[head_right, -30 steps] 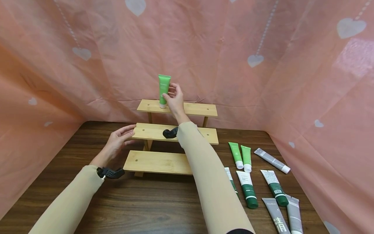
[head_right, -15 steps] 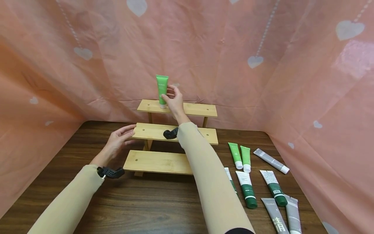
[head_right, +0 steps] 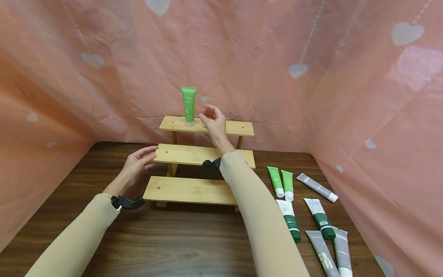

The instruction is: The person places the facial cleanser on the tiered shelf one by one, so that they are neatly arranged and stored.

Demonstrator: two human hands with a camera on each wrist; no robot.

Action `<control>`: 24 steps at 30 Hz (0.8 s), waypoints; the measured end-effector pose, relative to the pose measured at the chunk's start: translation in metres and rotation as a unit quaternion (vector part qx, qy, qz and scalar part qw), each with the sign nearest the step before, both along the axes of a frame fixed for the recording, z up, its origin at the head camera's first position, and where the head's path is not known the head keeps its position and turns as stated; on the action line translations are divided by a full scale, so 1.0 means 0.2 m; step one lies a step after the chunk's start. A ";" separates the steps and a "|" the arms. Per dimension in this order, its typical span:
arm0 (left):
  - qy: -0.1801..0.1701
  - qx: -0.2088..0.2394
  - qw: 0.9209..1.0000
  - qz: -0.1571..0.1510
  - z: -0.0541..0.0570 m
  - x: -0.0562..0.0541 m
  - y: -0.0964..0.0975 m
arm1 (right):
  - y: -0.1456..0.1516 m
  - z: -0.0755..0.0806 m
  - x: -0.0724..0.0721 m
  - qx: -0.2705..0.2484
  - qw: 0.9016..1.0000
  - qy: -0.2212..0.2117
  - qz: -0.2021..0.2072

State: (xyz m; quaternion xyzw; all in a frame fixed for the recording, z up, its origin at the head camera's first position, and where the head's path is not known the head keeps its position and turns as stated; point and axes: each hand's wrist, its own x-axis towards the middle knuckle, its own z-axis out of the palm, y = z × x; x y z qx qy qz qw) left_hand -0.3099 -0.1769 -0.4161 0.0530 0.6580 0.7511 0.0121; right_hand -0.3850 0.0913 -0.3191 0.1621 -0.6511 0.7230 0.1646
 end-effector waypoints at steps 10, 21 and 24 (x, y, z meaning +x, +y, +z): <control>0.005 0.016 1.000 -0.016 0.00 -0.02 -0.01 | 0.09 -0.03 0.10 -0.023 1.000 0.003 0.019; -0.003 0.019 0.999 -0.026 -0.01 -0.03 -0.01 | 0.16 -0.01 0.22 -0.024 0.997 -0.003 0.069; -0.006 0.025 0.999 -0.026 -0.02 -0.03 -0.01 | 0.18 -0.02 0.26 -0.025 0.996 -0.007 0.081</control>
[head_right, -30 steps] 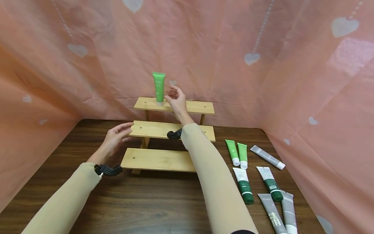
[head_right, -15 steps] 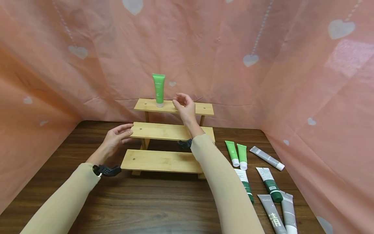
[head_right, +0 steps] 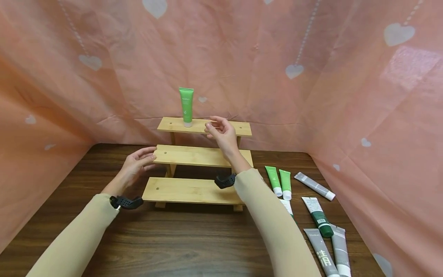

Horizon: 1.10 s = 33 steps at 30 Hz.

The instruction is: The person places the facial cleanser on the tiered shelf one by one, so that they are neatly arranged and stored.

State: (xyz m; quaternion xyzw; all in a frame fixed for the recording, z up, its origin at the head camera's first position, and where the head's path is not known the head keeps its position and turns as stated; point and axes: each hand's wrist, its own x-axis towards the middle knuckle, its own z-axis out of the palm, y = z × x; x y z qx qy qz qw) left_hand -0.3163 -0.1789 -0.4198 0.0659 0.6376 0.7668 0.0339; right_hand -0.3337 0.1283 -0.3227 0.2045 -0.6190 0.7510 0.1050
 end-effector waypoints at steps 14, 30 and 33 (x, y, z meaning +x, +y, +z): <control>0.004 0.009 1.000 -0.012 0.00 0.00 -0.02 | 0.11 -0.08 0.17 0.048 0.998 -0.019 0.030; 0.007 0.014 1.000 -0.010 0.00 0.00 -0.02 | 0.24 -0.15 0.26 0.045 0.996 -0.009 0.070; 0.007 0.015 1.000 -0.010 0.00 0.00 -0.02 | 0.27 -0.18 0.27 0.045 0.996 -0.015 0.072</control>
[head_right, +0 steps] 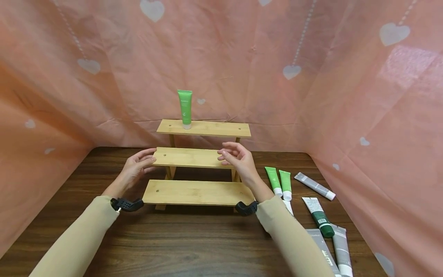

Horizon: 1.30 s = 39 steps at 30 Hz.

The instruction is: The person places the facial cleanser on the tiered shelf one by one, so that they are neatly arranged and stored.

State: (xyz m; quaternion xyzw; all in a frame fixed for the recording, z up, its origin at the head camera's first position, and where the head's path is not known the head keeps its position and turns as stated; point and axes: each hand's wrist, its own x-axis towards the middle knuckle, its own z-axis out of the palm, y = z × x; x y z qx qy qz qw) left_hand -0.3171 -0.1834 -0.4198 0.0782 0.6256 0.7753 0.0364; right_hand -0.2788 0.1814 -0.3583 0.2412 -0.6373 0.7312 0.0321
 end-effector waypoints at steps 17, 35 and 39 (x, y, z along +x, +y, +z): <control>0.003 0.009 1.000 -0.004 -0.01 0.01 0.02 | 0.17 -0.06 0.08 -0.022 1.000 -0.009 -0.005; 0.008 0.007 1.000 -0.005 0.00 0.03 0.03 | 0.37 -0.11 0.16 0.005 0.998 -0.029 -0.064; 0.007 0.002 1.000 -0.002 0.01 0.03 0.03 | 0.42 -0.12 0.18 0.008 0.997 -0.033 -0.069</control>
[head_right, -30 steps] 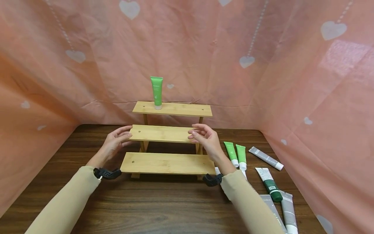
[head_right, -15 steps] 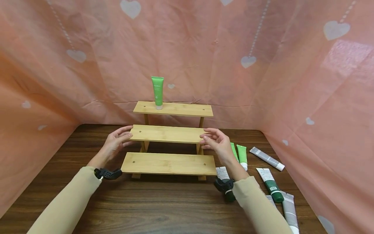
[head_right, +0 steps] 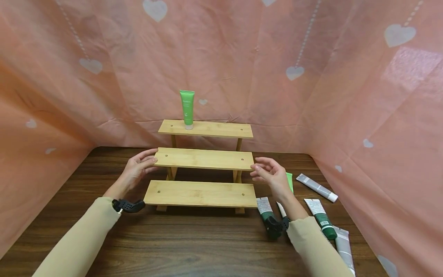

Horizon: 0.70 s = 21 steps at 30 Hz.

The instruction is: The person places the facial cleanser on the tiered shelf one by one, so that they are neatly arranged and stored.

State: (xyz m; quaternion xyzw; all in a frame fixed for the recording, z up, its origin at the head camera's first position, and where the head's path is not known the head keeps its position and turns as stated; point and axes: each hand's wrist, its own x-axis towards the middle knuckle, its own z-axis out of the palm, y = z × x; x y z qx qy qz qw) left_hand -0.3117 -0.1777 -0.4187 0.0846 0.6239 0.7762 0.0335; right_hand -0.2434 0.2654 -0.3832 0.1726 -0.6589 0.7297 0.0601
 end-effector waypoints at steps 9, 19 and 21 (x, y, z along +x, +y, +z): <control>-0.001 -0.011 1.000 0.005 0.01 0.00 0.01 | 0.14 -0.04 0.00 -0.013 1.000 -0.009 -0.003; 0.019 -0.065 0.998 -0.006 0.00 -0.03 -0.02 | 0.29 -0.06 0.01 0.012 0.999 -0.016 -0.033; 0.019 -0.083 0.996 -0.005 0.00 -0.03 -0.03 | 0.33 -0.07 0.01 0.020 0.999 -0.015 -0.038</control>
